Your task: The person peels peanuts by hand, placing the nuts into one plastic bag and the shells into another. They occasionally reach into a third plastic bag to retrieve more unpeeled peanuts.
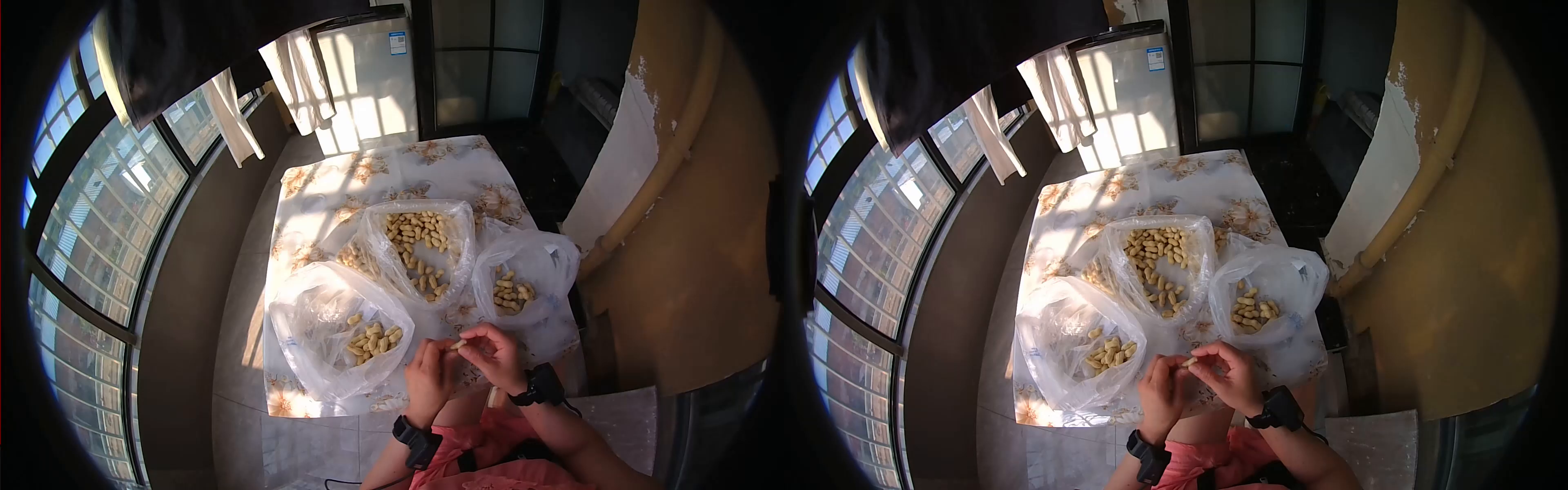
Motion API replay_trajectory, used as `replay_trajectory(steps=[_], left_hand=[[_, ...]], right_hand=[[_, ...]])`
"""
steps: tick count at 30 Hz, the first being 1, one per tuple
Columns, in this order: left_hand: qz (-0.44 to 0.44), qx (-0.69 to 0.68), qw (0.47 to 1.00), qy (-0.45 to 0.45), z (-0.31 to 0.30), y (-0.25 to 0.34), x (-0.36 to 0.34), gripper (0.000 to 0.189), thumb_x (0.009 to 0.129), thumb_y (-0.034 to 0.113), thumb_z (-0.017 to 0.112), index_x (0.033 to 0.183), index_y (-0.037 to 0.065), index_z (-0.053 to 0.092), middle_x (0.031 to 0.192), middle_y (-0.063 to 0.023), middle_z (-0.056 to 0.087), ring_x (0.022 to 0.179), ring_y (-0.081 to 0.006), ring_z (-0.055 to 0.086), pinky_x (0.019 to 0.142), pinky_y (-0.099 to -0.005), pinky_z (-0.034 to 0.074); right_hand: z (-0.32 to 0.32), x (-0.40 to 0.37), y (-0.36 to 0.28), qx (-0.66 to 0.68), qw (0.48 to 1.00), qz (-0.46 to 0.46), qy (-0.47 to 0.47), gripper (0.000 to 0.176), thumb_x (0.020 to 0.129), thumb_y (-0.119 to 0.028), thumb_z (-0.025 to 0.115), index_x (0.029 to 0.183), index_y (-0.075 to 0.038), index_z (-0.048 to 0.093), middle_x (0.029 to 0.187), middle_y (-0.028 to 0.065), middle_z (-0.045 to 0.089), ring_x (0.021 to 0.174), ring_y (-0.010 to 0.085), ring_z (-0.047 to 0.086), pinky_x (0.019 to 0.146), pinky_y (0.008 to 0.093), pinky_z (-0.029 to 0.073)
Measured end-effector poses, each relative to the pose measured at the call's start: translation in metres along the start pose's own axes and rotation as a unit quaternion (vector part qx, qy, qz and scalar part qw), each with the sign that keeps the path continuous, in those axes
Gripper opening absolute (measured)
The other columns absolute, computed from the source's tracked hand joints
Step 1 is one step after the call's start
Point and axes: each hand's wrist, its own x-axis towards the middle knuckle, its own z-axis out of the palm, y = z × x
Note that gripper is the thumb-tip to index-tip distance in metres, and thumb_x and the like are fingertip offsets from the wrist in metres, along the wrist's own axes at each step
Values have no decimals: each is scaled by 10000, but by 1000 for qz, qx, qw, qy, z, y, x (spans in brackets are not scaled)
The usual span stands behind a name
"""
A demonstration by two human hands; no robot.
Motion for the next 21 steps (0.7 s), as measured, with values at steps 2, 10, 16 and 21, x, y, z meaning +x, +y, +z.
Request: replay_trajectory(steps=[2, 10, 16, 21], left_hand=[[-18, -23, 999, 17, 0, 1, 0, 126, 873, 7, 645, 991, 34, 611, 833, -119, 606, 693, -290, 620, 597, -358, 472], [-14, -19, 999, 23, -1, 2, 1, 136, 871, 2, 642, 999, 23, 600, 834, -123, 605, 703, -300, 615, 612, -365, 474], [-13, -14, 1000, 22, -1, 3, 1, 163, 865, 0, 645, 1020, 26, 601, 831, -124, 599, 699, -295, 612, 613, -364, 474], [-11, -5, 1000, 19, -1, 2, 0, 172, 863, 2, 648, 1026, 29, 602, 824, -122, 593, 686, -286, 607, 608, -361, 472]], right_hand=[[1, 1, -2, 0, 1000, -1, 2, 202, 894, -30, 713, 1074, 15, 633, 1007, 64, 667, 926, 112, 648, 795, 263, 540], [0, 3, -3, -18, 999, -38, -22, 159, 887, 5, 699, 1035, 11, 641, 1013, 73, 654, 920, 122, 641, 796, 263, 540], [-1, 3, -4, -12, 999, -38, -30, 156, 890, 20, 681, 1040, 13, 640, 1024, 82, 648, 938, 130, 640, 810, 267, 539], [0, 2, -5, 1, 999, -27, -27, 155, 895, 13, 680, 1042, 16, 630, 1021, 76, 644, 935, 121, 634, 813, 264, 536]])
